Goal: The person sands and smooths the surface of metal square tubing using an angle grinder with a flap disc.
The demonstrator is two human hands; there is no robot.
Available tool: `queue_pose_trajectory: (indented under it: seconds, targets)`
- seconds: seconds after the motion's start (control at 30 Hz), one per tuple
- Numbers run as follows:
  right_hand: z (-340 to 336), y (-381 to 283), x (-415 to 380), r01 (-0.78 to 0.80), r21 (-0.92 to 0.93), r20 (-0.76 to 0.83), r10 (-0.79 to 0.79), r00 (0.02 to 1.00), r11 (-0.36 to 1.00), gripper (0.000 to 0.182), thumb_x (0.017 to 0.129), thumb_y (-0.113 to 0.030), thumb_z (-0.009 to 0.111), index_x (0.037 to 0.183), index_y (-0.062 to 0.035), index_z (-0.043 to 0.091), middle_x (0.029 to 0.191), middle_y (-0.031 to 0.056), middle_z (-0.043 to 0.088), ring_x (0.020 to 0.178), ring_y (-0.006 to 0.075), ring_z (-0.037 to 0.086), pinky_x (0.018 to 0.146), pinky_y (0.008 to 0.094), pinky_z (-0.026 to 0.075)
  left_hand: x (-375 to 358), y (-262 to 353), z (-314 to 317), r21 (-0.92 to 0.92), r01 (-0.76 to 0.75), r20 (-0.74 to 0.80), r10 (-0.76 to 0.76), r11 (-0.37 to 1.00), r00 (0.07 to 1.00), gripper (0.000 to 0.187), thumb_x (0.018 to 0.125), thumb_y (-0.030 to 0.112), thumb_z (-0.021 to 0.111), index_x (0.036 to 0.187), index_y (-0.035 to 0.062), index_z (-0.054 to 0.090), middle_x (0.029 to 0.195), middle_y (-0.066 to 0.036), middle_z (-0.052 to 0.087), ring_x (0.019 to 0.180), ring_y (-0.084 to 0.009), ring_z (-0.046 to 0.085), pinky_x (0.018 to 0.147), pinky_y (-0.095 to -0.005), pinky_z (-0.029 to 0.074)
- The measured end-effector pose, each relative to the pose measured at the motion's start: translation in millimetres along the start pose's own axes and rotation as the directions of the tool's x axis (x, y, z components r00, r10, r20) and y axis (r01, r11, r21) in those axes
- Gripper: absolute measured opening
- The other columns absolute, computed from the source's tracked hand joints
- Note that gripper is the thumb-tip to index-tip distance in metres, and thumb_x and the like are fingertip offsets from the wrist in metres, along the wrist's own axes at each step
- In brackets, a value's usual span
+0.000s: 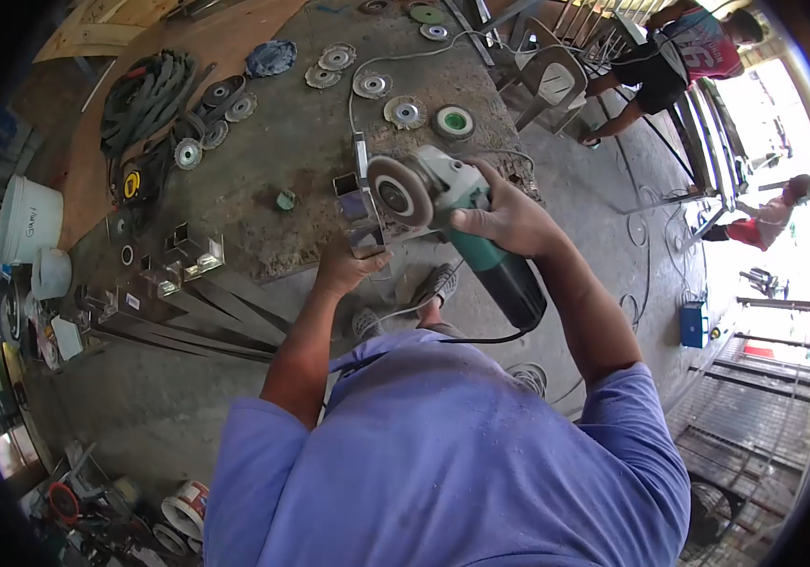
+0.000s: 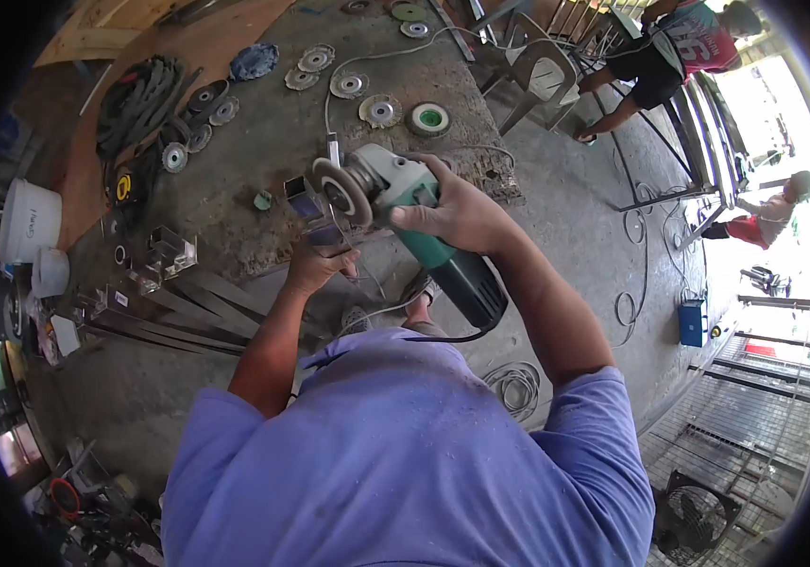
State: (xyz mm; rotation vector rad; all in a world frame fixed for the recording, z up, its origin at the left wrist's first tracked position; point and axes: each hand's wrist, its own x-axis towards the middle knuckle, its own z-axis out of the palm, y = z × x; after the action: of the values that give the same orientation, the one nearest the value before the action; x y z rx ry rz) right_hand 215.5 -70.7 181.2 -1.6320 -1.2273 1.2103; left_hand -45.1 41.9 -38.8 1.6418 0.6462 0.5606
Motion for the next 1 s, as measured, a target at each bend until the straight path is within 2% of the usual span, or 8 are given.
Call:
queue_pose_trajectory:
  seconds: [0.17, 0.23, 0.33, 0.5, 0.6, 0.73, 0.83, 1.0]
  targets:
    - [-2.1, 17.6, 32.7, -0.053, 0.061, 0.064, 0.049, 0.997, 0.997, 0.104, 0.079, -0.058, 0.084, 0.150, 0.0025, 0.038, 0.120, 0.0164, 0.067, 0.115, 0.0241, 0.063, 0.101, 0.0346, 0.047, -2.1, -38.8, -4.8, 0.277, -0.085, 0.016, 0.084, 0.957, 0.996, 0.034, 0.073, 0.026, 0.092, 0.096, 0.0057, 0.077, 0.094, -0.001, 0.077, 0.087, -0.0164, 0.073, 0.084, -0.0368, 0.055]
    - [-3.2, 13.1, 38.9, -0.084, 0.112, 0.083, 0.075, 0.994, 0.990, 0.103, 0.079, -0.058, 0.084, 0.149, 0.0026, 0.039, 0.121, 0.0164, 0.068, 0.115, 0.0240, 0.064, 0.101, 0.0345, 0.047, -3.8, -44.2, -9.3, 0.507, -0.235, 0.098, 0.215, 0.829, 0.972, 0.036, 0.073, 0.024, 0.093, 0.099, 0.0058, 0.075, 0.095, 0.000, 0.075, 0.088, -0.0150, 0.073, 0.079, -0.0353, 0.057]
    - [-3.3, 18.3, 45.8, -0.080, 0.146, 0.105, 0.065, 0.992, 0.986, 0.102, 0.079, -0.057, 0.085, 0.149, 0.0022, 0.040, 0.121, 0.0165, 0.068, 0.114, 0.0238, 0.064, 0.102, 0.0345, 0.048, -6.5, -42.7, -6.4, 0.428, -0.126, 0.077, 0.102, 0.895, 0.992, 0.037, 0.072, 0.022, 0.094, 0.096, 0.0051, 0.072, 0.090, 0.001, 0.071, 0.085, -0.0150, 0.073, 0.078, -0.0362, 0.058]
    - [-5.9, 22.9, 53.0, -0.101, 0.147, 0.128, 0.082, 0.988, 0.984, 0.101, 0.078, -0.057, 0.085, 0.148, 0.0020, 0.041, 0.120, 0.0163, 0.068, 0.114, 0.0243, 0.064, 0.102, 0.0348, 0.048, -2.9, -27.1, -1.4, 0.098, 0.048, 0.023, -0.051, 0.994, 0.998, 0.034, 0.071, 0.016, 0.094, 0.091, 0.0046, 0.069, 0.084, 0.001, 0.068, 0.082, -0.0159, 0.072, 0.073, -0.0360, 0.059]
    - [-7.5, 18.6, 53.2, -0.112, 0.091, 0.133, 0.099, 0.986, 0.990, 0.103, 0.078, -0.057, 0.085, 0.149, 0.0021, 0.040, 0.120, 0.0161, 0.068, 0.115, 0.0246, 0.064, 0.102, 0.0349, 0.048, -1.7, -20.7, -2.9, 0.201, 0.033, 0.026, -0.039, 0.979, 0.999, 0.032, 0.071, 0.014, 0.092, 0.091, 0.0048, 0.070, 0.084, 0.000, 0.069, 0.081, -0.0158, 0.073, 0.072, -0.0360, 0.060]
    - [-4.3, 19.6, 52.6, -0.115, 0.061, 0.144, 0.106, 0.984, 0.991, 0.105, 0.077, -0.058, 0.085, 0.149, 0.0020, 0.039, 0.121, 0.0162, 0.068, 0.115, 0.0248, 0.064, 0.102, 0.0350, 0.048, -0.2, -8.6, -3.3, 0.236, 0.070, 0.031, -0.079, 0.969, 0.996, 0.032, 0.073, 0.022, 0.091, 0.095, 0.0076, 0.074, 0.092, -0.001, 0.075, 0.083, -0.0162, 0.072, 0.084, -0.0368, 0.057]
    - [-2.3, 7.0, 48.8, -0.160, 0.014, 0.129, 0.157, 0.979, 0.987, 0.106, 0.077, -0.059, 0.086, 0.149, 0.0021, 0.039, 0.121, 0.0162, 0.067, 0.117, 0.0244, 0.063, 0.102, 0.0351, 0.047, -0.3, -17.6, -5.1, 0.309, 0.045, 0.082, -0.074, 0.950, 0.994, 0.033, 0.074, 0.032, 0.090, 0.099, 0.0128, 0.078, 0.103, 0.001, 0.078, 0.097, -0.0177, 0.070, 0.099, -0.0366, 0.048]
    - [5.4, 16.2, 35.1, -0.166, 0.048, 0.073, 0.163, 0.984, 0.985, 0.109, 0.077, -0.058, 0.086, 0.150, 0.0041, 0.035, 0.120, 0.0164, 0.067, 0.116, 0.0240, 0.063, 0.102, 0.0353, 0.047, 0.5, -8.8, -5.7, 0.330, 0.044, 0.038, -0.060, 0.943, 0.997, 0.037, 0.074, 0.041, 0.088, 0.102, 0.0184, 0.080, 0.108, 0.004, 0.078, 0.113, -0.0168, 0.064, 0.107, -0.0357, 0.038]
